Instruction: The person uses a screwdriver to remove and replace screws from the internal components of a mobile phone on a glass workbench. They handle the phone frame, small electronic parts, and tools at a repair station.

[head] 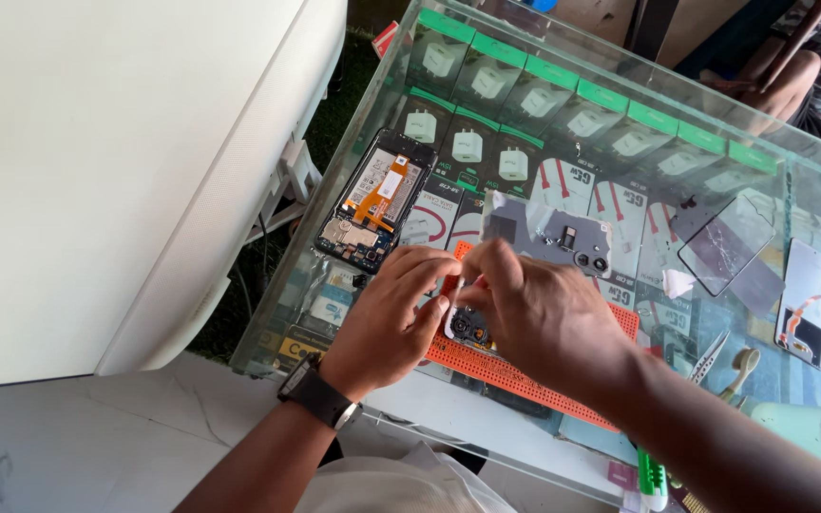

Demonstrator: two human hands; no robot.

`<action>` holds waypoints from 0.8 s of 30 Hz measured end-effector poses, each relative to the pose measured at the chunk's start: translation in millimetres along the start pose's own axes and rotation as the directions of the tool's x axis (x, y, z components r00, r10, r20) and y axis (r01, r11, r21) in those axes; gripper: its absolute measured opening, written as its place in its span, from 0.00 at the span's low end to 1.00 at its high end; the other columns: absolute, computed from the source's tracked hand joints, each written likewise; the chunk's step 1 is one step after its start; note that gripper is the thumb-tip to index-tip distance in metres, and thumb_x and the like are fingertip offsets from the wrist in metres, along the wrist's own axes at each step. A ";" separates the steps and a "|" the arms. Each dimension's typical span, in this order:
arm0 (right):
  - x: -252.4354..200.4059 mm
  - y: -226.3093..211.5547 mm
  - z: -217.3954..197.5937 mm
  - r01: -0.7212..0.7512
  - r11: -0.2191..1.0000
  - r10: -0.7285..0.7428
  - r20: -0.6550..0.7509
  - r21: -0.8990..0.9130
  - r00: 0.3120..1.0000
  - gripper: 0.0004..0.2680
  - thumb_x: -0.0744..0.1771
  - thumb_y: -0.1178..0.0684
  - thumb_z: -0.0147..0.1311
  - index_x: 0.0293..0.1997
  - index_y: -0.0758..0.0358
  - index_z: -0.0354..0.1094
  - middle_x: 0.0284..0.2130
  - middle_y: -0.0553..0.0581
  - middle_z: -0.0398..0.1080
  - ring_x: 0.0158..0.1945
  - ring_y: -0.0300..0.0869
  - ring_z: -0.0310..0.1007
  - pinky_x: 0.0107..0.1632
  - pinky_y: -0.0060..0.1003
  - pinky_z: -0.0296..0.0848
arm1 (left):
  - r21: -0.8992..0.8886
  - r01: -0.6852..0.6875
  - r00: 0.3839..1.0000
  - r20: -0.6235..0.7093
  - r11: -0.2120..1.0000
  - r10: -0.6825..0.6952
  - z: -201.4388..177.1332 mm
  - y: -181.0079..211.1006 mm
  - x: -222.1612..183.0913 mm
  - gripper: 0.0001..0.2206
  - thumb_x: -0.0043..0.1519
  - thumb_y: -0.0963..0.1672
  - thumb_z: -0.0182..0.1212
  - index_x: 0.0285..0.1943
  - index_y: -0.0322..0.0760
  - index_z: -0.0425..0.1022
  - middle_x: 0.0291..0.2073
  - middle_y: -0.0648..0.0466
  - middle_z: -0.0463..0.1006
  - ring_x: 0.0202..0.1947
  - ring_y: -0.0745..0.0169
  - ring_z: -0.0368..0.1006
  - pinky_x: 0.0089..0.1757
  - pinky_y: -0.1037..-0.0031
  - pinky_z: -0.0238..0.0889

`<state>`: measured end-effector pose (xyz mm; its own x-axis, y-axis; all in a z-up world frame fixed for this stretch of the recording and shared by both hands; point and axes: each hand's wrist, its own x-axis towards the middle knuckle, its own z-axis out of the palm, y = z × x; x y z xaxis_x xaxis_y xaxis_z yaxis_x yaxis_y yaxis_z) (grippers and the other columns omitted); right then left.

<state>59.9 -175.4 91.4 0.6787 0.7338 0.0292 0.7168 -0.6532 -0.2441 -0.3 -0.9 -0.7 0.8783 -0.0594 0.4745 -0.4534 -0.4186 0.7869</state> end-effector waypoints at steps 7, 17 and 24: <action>-1.3 -1.0 -3.5 0.170 0.971 -0.160 -0.071 0.166 0.985 0.10 0.67 0.62 0.51 0.52 0.64 0.54 0.36 0.62 0.76 0.34 0.54 0.79 0.29 0.46 0.77 | 0.008 -0.008 1.000 0.020 1.000 0.008 -0.5 -1.7 0.0 0.14 0.63 0.37 0.58 0.58 0.32 0.69 0.54 0.47 0.75 0.57 0.46 0.70 0.56 0.60 0.66; -4.7 -5.5 3.0 0.049 0.992 -0.041 -0.071 0.113 0.997 0.09 0.68 0.55 0.52 0.47 0.64 0.55 0.32 0.63 0.74 0.34 0.56 0.79 0.31 0.49 0.76 | 0.015 -0.030 0.999 -0.023 0.999 0.030 0.4 -2.6 -0.2 0.15 0.63 0.37 0.59 0.59 0.31 0.69 0.54 0.46 0.75 0.58 0.45 0.70 0.57 0.60 0.65; -4.9 -3.8 -2.4 0.086 0.975 -0.072 -0.077 0.203 0.994 0.11 0.66 0.60 0.56 0.47 0.66 0.55 0.36 0.64 0.73 0.35 0.56 0.78 0.33 0.50 0.76 | -0.009 0.027 1.000 0.015 1.000 -0.027 0.3 0.2 1.4 0.16 0.62 0.37 0.59 0.59 0.31 0.69 0.54 0.46 0.74 0.56 0.45 0.70 0.55 0.60 0.66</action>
<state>54.2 -177.0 94.6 0.6358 0.7623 0.1209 0.7250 -0.5361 -0.4324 0.9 -1.4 0.0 0.8922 -0.0617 0.4475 -0.4311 -0.4119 0.8028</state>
